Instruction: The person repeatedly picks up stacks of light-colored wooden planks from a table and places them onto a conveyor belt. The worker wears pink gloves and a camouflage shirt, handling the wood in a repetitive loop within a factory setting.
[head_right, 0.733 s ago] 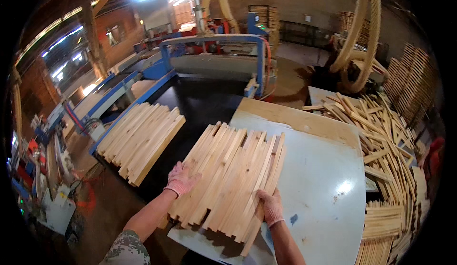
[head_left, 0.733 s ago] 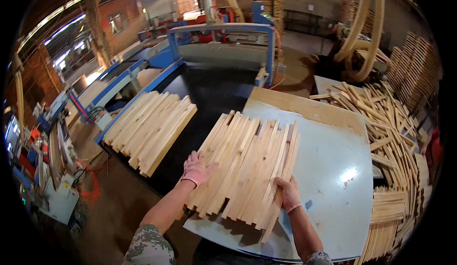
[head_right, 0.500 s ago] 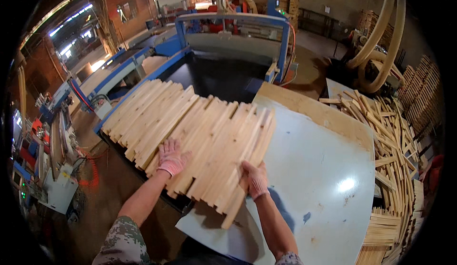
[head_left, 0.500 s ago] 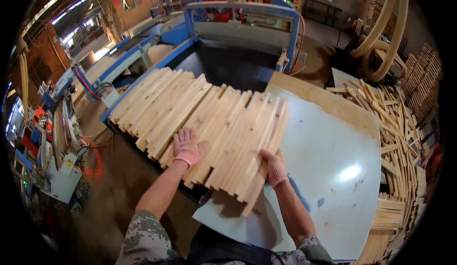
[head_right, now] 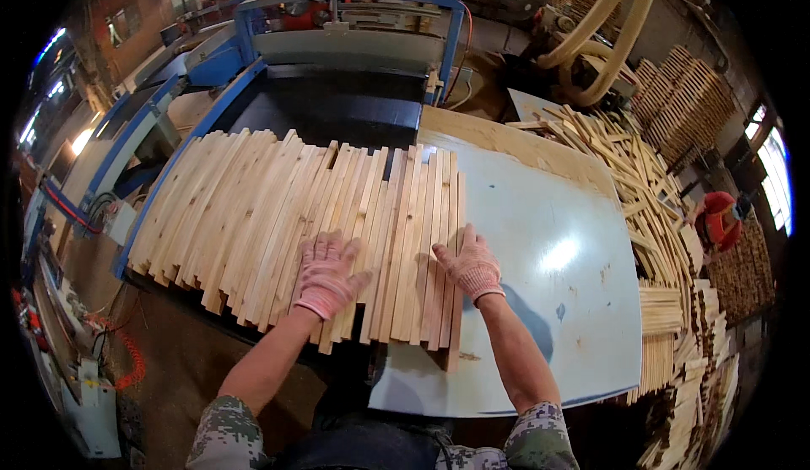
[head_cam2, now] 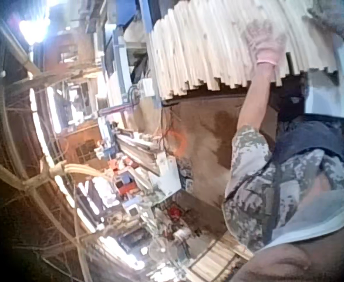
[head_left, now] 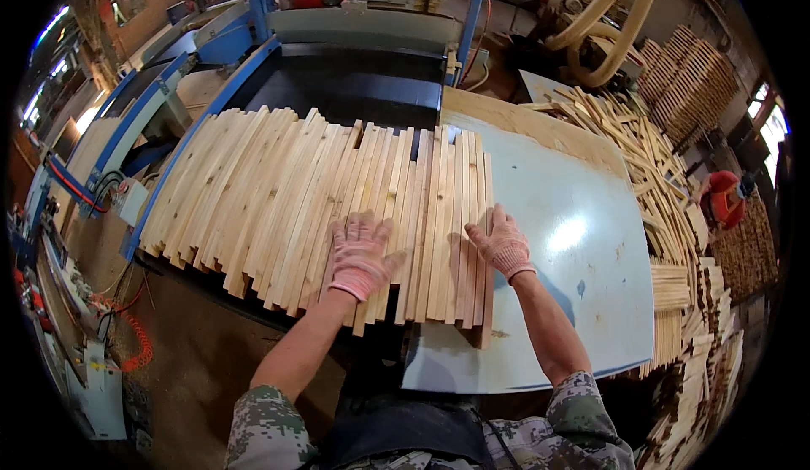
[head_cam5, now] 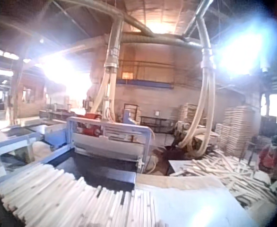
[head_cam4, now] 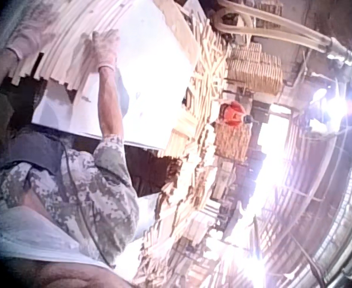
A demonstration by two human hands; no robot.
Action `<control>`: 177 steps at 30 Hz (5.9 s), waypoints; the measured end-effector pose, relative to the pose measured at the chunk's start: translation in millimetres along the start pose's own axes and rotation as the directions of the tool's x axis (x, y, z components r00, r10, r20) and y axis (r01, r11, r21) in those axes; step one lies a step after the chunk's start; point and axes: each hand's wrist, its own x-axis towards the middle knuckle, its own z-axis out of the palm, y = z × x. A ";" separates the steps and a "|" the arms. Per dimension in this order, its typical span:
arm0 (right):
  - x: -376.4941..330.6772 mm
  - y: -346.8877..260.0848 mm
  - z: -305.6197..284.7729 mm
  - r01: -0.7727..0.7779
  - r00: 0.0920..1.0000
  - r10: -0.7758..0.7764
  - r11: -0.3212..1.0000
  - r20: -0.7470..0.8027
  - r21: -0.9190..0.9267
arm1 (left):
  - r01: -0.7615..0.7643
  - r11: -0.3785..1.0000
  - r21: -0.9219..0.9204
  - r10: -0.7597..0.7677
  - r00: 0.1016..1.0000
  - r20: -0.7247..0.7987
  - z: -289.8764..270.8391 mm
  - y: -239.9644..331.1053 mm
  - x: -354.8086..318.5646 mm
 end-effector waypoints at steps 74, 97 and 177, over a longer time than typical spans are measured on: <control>-195.4 -76.8 111.4 -0.183 0.846 0.092 0.975 -0.525 -0.125 | -0.115 0.158 -0.981 -0.008 0.993 -0.118 -124.8 -424.3 -182.1; -505.6 146.0 342.1 -0.635 0.766 0.387 0.577 0.512 0.514 | 0.259 0.646 -0.718 0.686 0.216 0.695 44.9 -16.1 -255.2; -458.3 1310.5 -184.6 -0.663 0.371 0.888 0.049 0.270 0.747 | -0.789 0.521 -0.326 0.800 0.318 0.509 462.6 1610.5 -290.9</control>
